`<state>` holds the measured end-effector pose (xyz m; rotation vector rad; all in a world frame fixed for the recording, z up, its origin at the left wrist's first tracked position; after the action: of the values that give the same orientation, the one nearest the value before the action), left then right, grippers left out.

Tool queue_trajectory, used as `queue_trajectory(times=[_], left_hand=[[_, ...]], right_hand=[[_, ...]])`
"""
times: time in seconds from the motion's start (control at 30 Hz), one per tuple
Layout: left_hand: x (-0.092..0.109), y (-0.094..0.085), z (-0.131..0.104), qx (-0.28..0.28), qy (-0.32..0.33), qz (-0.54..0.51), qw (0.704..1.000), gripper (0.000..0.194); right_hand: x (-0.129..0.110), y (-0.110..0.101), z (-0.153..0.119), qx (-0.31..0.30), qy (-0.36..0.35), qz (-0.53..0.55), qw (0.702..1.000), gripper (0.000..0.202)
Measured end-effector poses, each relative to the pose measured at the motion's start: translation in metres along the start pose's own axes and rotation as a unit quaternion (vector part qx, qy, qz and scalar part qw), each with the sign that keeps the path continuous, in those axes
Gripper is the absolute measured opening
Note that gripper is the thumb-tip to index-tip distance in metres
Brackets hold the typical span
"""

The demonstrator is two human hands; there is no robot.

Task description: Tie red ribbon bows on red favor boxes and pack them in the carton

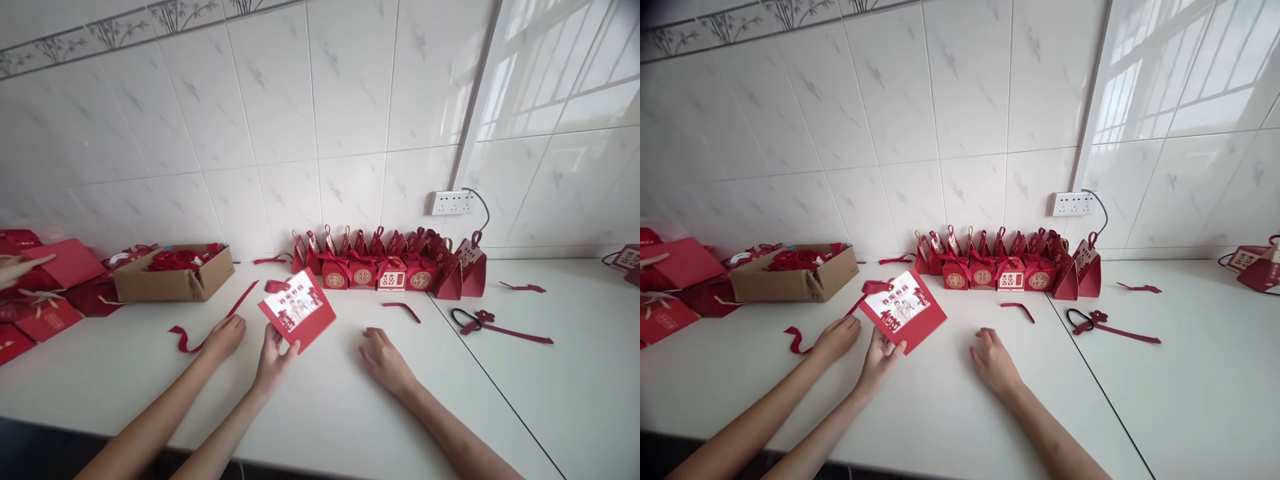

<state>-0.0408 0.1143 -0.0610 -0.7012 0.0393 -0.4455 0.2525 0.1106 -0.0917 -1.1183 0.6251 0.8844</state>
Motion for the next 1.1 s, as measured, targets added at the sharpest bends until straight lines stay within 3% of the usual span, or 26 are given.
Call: queue_trajectory(times=[0.07, 0.17, 0.23, 0.3, 0.37, 0.43, 0.5, 0.6, 0.7, 0.8, 0.93, 1.1], left_hand=[[0.029, 0.0, -0.017, -0.075, 0.026, -0.07, 0.994, 0.033], [0.049, -0.01, -0.03, -0.212, 0.029, -0.202, 0.956, 0.049], [0.051, -0.016, -0.031, -0.291, -0.03, -0.312, 0.904, 0.05], [0.052, -0.019, -0.029, -0.326, -0.083, -0.384, 0.86, 0.05], [0.052, -0.017, -0.028, -0.325, -0.097, -0.401, 0.851, 0.051], [0.052, -0.014, -0.029, -0.326, -0.101, -0.408, 0.847, 0.054], [0.052, -0.012, -0.031, -0.331, -0.106, -0.416, 0.84, 0.057], [0.054, -0.015, -0.027, -0.325, -0.103, -0.428, 0.837, 0.064], [0.065, -0.025, -0.008, -0.217, -0.107, -0.453, 0.858, 0.061], [0.082, -0.036, 0.019, -0.1, -0.106, -0.465, 0.873, 0.037], [0.101, -0.043, 0.042, -0.089, -0.071, -0.47, 0.875, 0.023], [0.11, -0.053, 0.034, -0.092, -0.035, -0.457, 0.884, 0.015]], right_hand=[[0.0, -0.008, 0.001, 0.041, 0.021, 0.06, 0.997, 0.032], [-0.012, -0.021, -0.001, 0.054, 0.022, 0.085, 0.995, 0.041], [-0.033, -0.029, -0.005, 0.058, -0.035, 0.109, 0.992, 0.041], [-0.063, -0.034, -0.009, 0.063, -0.138, 0.118, 0.981, 0.038], [-0.095, -0.036, -0.009, 0.049, -0.233, 0.081, 0.968, 0.039], [-0.123, -0.035, -0.005, 0.01, -0.272, 0.034, 0.962, 0.046], [-0.141, -0.032, 0.001, -0.047, -0.261, 0.011, 0.964, 0.051], [-0.149, -0.027, 0.01, -0.1, -0.2, 0.022, 0.974, 0.032], [-0.145, -0.025, 0.011, -0.078, -0.151, 0.077, 0.982, 0.011], [-0.14, -0.023, 0.005, -0.047, -0.105, 0.143, 0.983, 0.016], [-0.143, -0.023, -0.006, -0.014, -0.074, 0.17, 0.983, 0.029], [-0.153, -0.02, -0.023, 0.032, -0.048, 0.195, 0.979, 0.036]])
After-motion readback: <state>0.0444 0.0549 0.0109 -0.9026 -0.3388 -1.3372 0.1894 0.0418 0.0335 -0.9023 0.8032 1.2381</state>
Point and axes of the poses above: each hand's wrist, its own z-axis towards the middle knuckle, its own y-axis out of the palm, x = y × z, the point moved 1 cm from there along z, towards the middle knuckle, and after that the axes turned 5 degrees about z, right-handed, at the moved point
